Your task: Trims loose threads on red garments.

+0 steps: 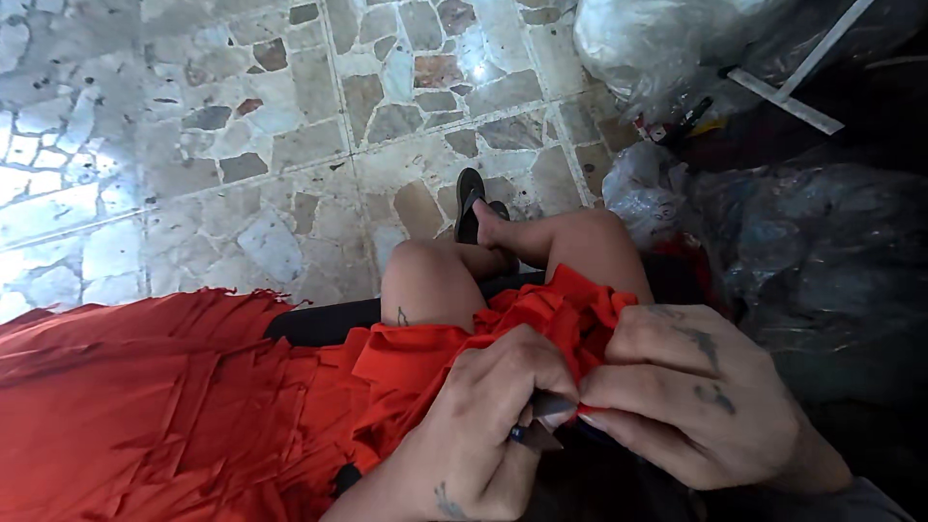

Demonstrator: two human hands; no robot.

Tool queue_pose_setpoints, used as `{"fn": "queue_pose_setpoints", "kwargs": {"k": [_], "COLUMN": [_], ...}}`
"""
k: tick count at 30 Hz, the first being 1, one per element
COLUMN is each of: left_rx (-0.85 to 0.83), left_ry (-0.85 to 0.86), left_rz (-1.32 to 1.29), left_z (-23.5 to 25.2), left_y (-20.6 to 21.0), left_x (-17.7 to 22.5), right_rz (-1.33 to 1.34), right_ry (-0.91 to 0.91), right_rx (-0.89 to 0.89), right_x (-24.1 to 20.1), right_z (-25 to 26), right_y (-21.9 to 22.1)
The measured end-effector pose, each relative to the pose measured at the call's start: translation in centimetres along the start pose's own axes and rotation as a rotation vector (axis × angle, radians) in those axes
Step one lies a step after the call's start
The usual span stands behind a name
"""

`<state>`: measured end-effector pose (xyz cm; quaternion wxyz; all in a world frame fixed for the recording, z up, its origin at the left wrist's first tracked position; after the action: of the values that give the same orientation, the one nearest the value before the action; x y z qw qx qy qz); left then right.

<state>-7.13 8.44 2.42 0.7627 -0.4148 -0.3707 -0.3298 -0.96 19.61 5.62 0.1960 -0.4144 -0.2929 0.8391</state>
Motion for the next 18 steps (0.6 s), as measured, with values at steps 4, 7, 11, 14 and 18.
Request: {"fn": "queue_pose_setpoints", "kwargs": {"k": [4,7,11,14,18], "left_rx": [-0.016,-0.008,0.003,-0.023,-0.076], "left_ry": [-0.032,-0.039,-0.035,-0.090,-0.198], "left_rz": [-0.138,-0.284,-0.421,-0.644,-0.943], "left_z": [-0.4,-0.5,-0.4,-0.4,-1.0], "left_y": [0.6,1.7,2.5,3.2,4.6], "left_x": [-0.9,-1.0,-1.0,-1.4,-1.5], "right_rz": [0.021,0.112,0.257,0.227,0.260], "right_ry": [-0.042,-0.088,-0.122,-0.098,-0.111], "right_rx": [-0.056,-0.077,-0.134,-0.151,-0.140], "right_x": [0.1,0.1,0.1,0.2,0.3], "right_z": [0.0,0.1,0.2,0.2,0.3], "right_y": [0.6,0.6,0.4,0.2,0.4]}}
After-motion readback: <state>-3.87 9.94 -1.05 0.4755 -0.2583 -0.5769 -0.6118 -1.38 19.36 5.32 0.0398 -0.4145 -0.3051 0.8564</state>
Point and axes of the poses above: each hand's wrist, its own z-axis towards the middle knuckle, its own y-axis out of the palm, x = y × z, the point moved 9 cm from there along z, towards the middle knuckle, and after that the axes turned 12 degrees about -x, right-handed, at the moved point
